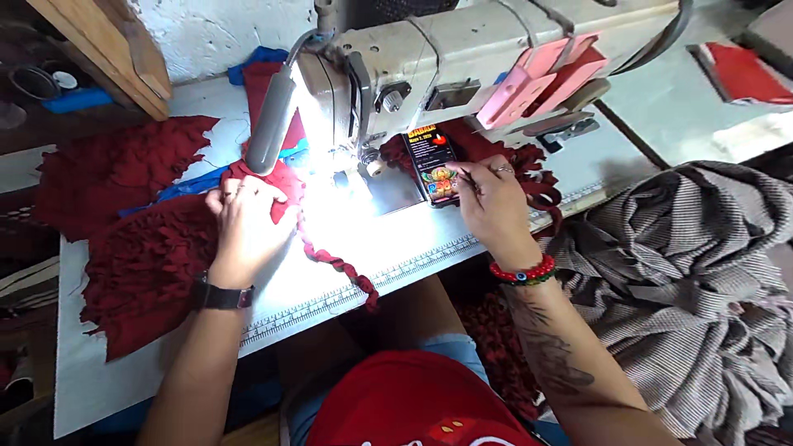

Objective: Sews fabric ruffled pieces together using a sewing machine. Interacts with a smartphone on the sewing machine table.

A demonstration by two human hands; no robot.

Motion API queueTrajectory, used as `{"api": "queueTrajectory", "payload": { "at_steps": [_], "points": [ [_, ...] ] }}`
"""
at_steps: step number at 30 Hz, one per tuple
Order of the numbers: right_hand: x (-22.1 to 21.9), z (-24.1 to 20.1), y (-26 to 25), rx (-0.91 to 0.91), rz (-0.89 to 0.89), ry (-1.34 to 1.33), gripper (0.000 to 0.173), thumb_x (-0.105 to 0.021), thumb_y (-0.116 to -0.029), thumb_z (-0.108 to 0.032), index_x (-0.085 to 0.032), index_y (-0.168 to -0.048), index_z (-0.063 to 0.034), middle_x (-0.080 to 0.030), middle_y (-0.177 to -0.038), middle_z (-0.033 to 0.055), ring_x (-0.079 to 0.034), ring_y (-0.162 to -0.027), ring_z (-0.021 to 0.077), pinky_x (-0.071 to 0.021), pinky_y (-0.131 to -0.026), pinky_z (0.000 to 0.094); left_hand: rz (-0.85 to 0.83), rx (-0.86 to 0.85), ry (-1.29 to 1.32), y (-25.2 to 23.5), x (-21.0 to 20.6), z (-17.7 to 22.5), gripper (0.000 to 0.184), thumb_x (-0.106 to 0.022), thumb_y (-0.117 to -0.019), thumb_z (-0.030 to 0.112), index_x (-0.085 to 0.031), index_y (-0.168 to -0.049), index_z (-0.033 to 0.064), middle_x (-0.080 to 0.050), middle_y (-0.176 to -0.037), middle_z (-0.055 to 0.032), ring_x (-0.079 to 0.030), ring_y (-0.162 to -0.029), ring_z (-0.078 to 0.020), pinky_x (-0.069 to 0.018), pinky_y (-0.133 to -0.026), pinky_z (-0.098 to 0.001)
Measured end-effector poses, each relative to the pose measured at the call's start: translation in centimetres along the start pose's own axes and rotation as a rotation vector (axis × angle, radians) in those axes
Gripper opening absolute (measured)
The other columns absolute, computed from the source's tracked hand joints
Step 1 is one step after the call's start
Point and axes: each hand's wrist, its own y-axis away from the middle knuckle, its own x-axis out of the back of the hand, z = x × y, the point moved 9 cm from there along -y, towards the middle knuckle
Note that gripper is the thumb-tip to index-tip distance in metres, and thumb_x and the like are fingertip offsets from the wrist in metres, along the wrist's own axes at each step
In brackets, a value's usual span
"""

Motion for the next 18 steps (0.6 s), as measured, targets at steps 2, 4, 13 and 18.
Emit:
{"api": "queueTrajectory", "payload": {
  "at_steps": [2, 4, 13, 18],
  "points": [
    [-0.6, -2.9, 0.5, 0.052, -0.028, -0.123, 0.029, -0.054, -0.1038, -0.016, -0.07, -0.126, -0.0082, -0.066, -0.113, 0.0147, -0.066, -0.093, 0.0252, -0.0572, -0.076, 0.0457, -0.054, -0.024, -0.03, 0.6, -0.9, 2.2, 0.029, -0.065, -0.0943, 0.035, -0.072, -0.099, 0.0075, -0.065, -0.102, -0.018, -0.058, -0.106, -0.0427, -0.0374, -0.094, -0.0666],
    [-2.7, -6.2, 1.8, 0.087, -0.142, -0.254, 0.027, -0.059, -0.1018, -0.021, -0.072, -0.123, -0.0093, -0.069, -0.111, 0.0105, -0.068, -0.09, 0.019, -0.0594, -0.075, 0.0412, -0.071, -0.037, 0.001, 1.5, -2.1, 4.3, 0.025, -0.063, -0.0985, 0.029, -0.073, -0.103, 0.0061, -0.067, -0.101, -0.0176, -0.062, -0.102, -0.0403, -0.0416, -0.092, -0.0653],
    [-9.3, -14.1, 5.5, 0.257, -0.313, -0.259, 0.016, -0.07, -0.0885, -0.018, -0.073, -0.1, -0.0069, -0.069, -0.084, 0.01, -0.07, -0.076, 0.0268, -0.0579, -0.063, 0.0464, 0.04, 0.155, 0.355, 4.8, 0.1, 5.3, 0.022, -0.056, -0.103, 0.018, -0.073, -0.111, 0.0063, -0.07, -0.104, -0.0042, -0.067, -0.094, -0.0125, -0.0566, -0.083, -0.0339],
    [-7.3, -13.1, 4.9, -0.034, -0.505, -0.933, 0.014, -0.061, -0.102, -0.021, -0.068, -0.103, -0.0086, -0.069, -0.084, -0.0032, -0.064, -0.07, 0.0023, -0.0552, -0.064, 0.0199, -0.168, 0.591, 1.241, 6.3, -3.8, 4.7, 0.023, -0.042, -0.1098, 0.014, -0.049, -0.128, 0.0038, -0.073, -0.103, -0.0082, -0.075, -0.082, -0.0175, -0.0644, -0.076, -0.0348]
  ]
}}
